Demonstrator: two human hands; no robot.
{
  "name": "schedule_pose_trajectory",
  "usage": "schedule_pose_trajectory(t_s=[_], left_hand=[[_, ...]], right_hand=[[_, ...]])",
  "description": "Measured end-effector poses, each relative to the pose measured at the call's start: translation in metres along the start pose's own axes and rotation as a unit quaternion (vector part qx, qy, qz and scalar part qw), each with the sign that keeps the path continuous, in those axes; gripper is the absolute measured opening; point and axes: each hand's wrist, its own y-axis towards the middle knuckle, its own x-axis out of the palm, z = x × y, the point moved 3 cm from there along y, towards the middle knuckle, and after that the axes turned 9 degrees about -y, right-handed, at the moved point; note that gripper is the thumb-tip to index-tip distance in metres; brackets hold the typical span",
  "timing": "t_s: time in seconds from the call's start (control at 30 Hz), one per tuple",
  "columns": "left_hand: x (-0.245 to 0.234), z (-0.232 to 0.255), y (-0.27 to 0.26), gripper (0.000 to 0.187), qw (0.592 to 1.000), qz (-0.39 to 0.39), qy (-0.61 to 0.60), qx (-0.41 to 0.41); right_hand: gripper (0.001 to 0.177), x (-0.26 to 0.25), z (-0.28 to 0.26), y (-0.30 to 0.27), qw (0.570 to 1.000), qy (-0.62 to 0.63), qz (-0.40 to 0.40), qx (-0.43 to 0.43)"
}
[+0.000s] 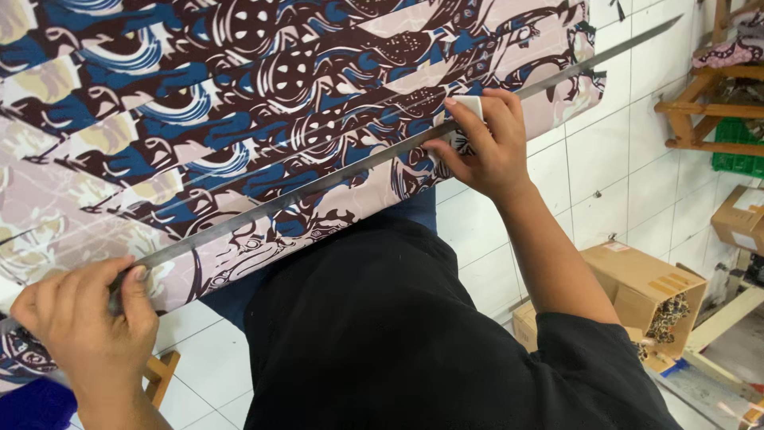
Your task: The person measures a patterned fabric laid on a table using a metal ruler and marks it with a white chalk-like tool. They repeatedly reposition the ruler and make marks along the fabric's length.
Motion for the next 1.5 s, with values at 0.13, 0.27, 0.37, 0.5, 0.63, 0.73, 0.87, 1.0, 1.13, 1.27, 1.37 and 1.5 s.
schedule_pose_trajectory(t_s=[0.13, 0.27, 0.37, 0.5, 0.63, 0.73, 0.87, 1.0, 1.13, 1.27, 1.37, 1.5], left_hand=[[-0.007, 0.006, 0.013, 0.011, 1.000, -0.015, 0.000, -0.003], [-0.017, 0.023, 0.030, 0.031, 0.998, -0.011, -0.057, -0.022], [-0.023, 0.027, 0.039, 0.040, 0.998, -0.016, -0.050, -0.031], [-0.025, 0.026, 0.040, 0.037, 0.999, -0.023, -0.034, -0.027], [-0.025, 0.025, 0.042, 0.035, 0.997, -0.015, -0.071, -0.033], [-0.030, 0.024, 0.049, 0.033, 0.995, -0.011, -0.090, -0.032], [-0.042, 0.019, 0.058, 0.031, 0.996, -0.010, -0.086, -0.036], [-0.041, 0.016, 0.076, 0.030, 0.999, 0.015, -0.041, -0.014], [-0.031, 0.020, 0.089, 0.031, 0.999, 0.038, 0.020, -0.008], [-0.028, 0.026, 0.086, 0.033, 0.995, 0.087, -0.034, -0.024], [-0.025, 0.031, 0.076, 0.030, 0.993, 0.101, -0.006, -0.053], [-0.011, 0.052, 0.064, 0.034, 0.989, 0.104, 0.041, -0.093]], right_hand=[[0.060, -0.002, 0.010, -0.010, 1.000, -0.004, 0.008, 0.020], [0.065, -0.002, 0.028, -0.017, 0.999, -0.033, -0.009, 0.030], [0.067, -0.004, 0.049, -0.021, 0.993, -0.108, -0.017, 0.046], [0.072, -0.012, 0.072, -0.028, 0.993, -0.062, -0.055, 0.079], [0.078, -0.017, 0.082, -0.030, 0.993, -0.034, -0.079, 0.082], [0.076, -0.017, 0.087, -0.027, 0.993, -0.004, -0.093, 0.071], [0.071, -0.015, 0.094, -0.015, 0.995, -0.009, -0.086, 0.050], [0.069, -0.004, 0.103, 0.004, 0.997, -0.059, -0.058, -0.006], [0.065, 0.003, 0.111, 0.017, 0.996, -0.073, -0.056, -0.021], [0.067, 0.003, 0.110, 0.019, 0.995, -0.075, -0.068, -0.006], [0.070, 0.002, 0.097, 0.015, 0.989, -0.124, -0.077, 0.011], [0.065, 0.005, 0.062, 0.002, 0.989, -0.117, -0.040, 0.076]])
